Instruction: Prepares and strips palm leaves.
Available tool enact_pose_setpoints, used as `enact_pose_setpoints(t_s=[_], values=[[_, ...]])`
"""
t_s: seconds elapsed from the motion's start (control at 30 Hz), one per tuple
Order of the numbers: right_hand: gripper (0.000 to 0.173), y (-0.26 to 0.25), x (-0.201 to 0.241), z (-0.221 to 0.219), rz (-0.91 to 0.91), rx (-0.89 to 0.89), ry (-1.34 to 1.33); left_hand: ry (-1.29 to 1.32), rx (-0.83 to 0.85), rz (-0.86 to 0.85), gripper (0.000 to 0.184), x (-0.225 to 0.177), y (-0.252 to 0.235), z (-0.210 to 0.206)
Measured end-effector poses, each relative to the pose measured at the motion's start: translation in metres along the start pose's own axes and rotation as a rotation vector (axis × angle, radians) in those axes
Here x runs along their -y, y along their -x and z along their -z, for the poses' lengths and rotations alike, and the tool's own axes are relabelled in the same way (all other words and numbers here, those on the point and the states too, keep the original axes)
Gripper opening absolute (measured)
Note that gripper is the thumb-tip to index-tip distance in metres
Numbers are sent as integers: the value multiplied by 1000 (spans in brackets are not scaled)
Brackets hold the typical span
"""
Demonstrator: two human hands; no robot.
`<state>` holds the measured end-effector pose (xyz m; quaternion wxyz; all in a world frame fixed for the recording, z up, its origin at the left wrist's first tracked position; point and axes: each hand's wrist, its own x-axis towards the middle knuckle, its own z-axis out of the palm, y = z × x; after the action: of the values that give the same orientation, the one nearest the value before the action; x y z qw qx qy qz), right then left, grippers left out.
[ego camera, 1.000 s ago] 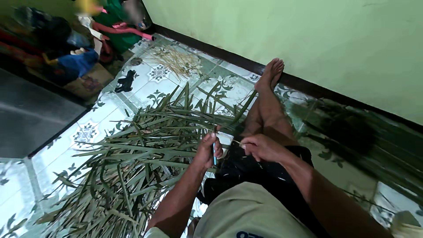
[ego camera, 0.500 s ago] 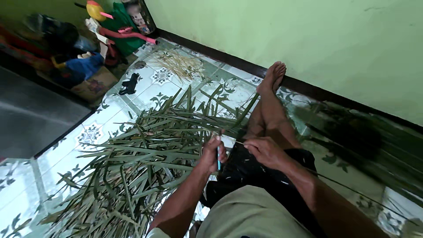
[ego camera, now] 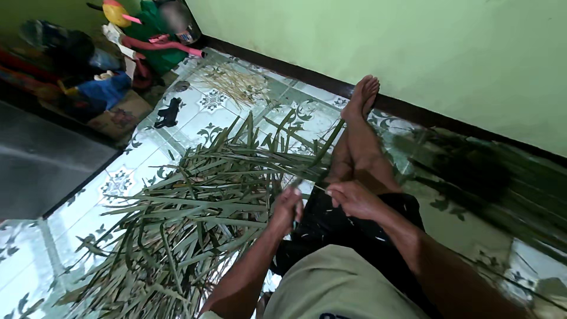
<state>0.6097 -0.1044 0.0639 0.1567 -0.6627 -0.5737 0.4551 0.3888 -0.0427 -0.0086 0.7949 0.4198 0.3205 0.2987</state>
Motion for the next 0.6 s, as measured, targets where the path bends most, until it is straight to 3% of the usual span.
enact_pose_setpoints(t_s=[0.07, 0.23, 0.37, 0.53, 0.6], values=[[30, 0, 3, -5, 52, 26, -26, -96, 99, 40, 50, 4, 0, -9], [30, 5, -6, -3, 101, 7, 8, 170, -41, 25, 39, -11, -15, 19], [29, 2, -3, -5, 151, -29, 25, 27, 163, 142, 41, -8, -2, 6], [30, 7, -10, 1, 127, -48, 69, 243, -182, 23, 42, -24, -24, 52], [28, 5, -12, 3, 76, -69, 74, 270, -242, -2, 43, -24, -23, 53]])
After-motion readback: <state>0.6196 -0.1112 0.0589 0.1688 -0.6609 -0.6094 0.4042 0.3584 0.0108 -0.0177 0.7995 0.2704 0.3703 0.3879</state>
